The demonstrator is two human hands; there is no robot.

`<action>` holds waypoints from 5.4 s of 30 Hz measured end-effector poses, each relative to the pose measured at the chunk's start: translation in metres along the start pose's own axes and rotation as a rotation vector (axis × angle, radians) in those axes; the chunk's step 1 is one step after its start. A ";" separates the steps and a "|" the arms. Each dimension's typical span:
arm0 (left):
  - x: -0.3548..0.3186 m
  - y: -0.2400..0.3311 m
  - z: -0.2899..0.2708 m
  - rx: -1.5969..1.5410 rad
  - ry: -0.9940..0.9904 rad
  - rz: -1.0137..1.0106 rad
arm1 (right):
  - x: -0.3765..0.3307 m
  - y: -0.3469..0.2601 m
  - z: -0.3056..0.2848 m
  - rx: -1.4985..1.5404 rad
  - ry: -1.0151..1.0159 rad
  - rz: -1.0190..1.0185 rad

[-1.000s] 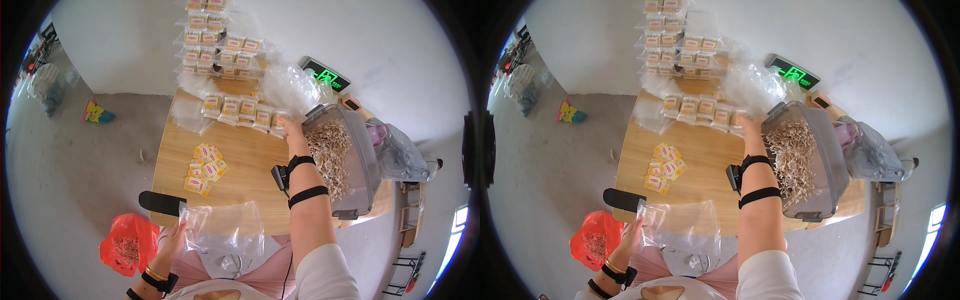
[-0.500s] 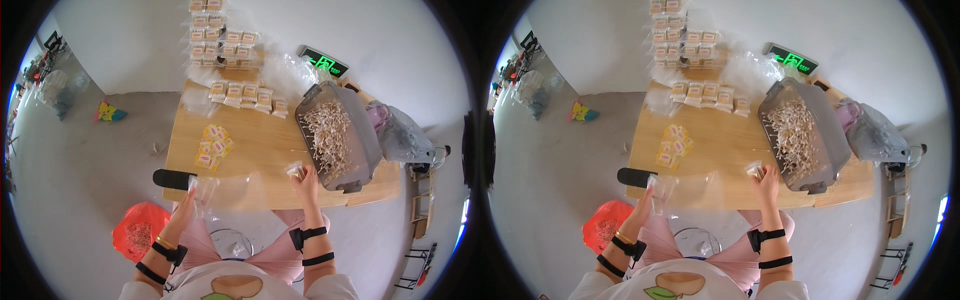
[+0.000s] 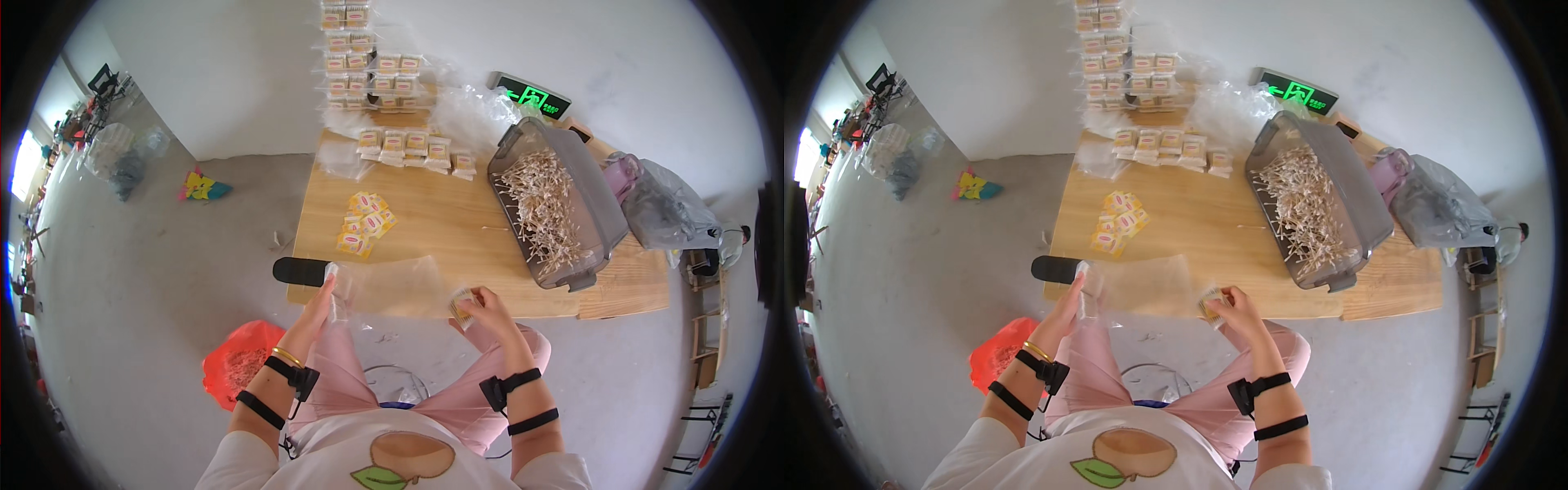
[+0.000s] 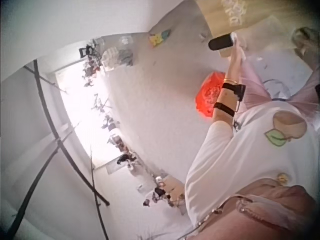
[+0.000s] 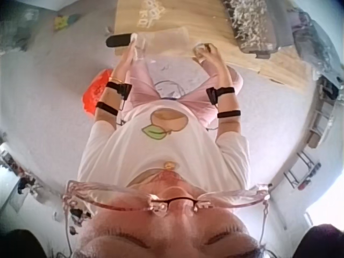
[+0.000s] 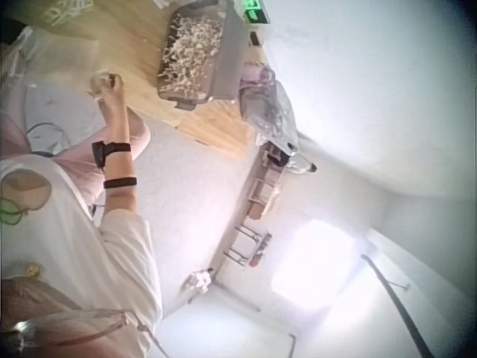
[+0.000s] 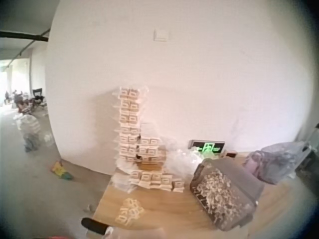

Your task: Counting and bundling small white sticks before placing them into a plastic bag with a label.

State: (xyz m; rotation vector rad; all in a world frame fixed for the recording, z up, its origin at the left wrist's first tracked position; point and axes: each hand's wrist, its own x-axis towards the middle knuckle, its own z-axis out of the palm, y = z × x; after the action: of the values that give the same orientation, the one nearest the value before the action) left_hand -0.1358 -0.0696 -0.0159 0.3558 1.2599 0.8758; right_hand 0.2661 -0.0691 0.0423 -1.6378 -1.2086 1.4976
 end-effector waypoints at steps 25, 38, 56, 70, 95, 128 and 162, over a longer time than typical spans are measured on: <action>-0.033 0.028 0.019 0.227 -0.293 -0.021 | 0.044 -0.031 0.167 0.570 -0.669 -0.040; -0.012 0.042 0.017 0.540 -0.294 -0.025 | 0.076 -0.017 0.154 0.049 -0.555 -0.415; -0.045 0.063 0.043 1.152 -0.137 0.738 | 0.053 -0.041 0.159 -0.575 -0.188 -0.677; -0.060 0.054 0.068 1.458 -0.047 0.822 | 0.065 -0.029 0.164 -0.796 -0.196 -0.687; -0.044 0.048 0.075 1.620 0.023 1.192 | 0.078 -0.017 0.165 -0.607 -0.175 -0.759; -0.049 0.052 0.063 1.943 -0.279 1.183 | 0.057 -0.029 0.188 -0.806 0.117 -0.612; -0.052 0.057 0.071 1.671 -0.288 1.181 | 0.055 -0.003 0.171 -1.045 -0.039 -0.916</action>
State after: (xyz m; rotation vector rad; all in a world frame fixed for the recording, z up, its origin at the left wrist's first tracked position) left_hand -0.0937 -0.0559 0.0790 2.6153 1.1681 0.3941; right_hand 0.0958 -0.0425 -0.0085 -1.1897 -2.5302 0.2789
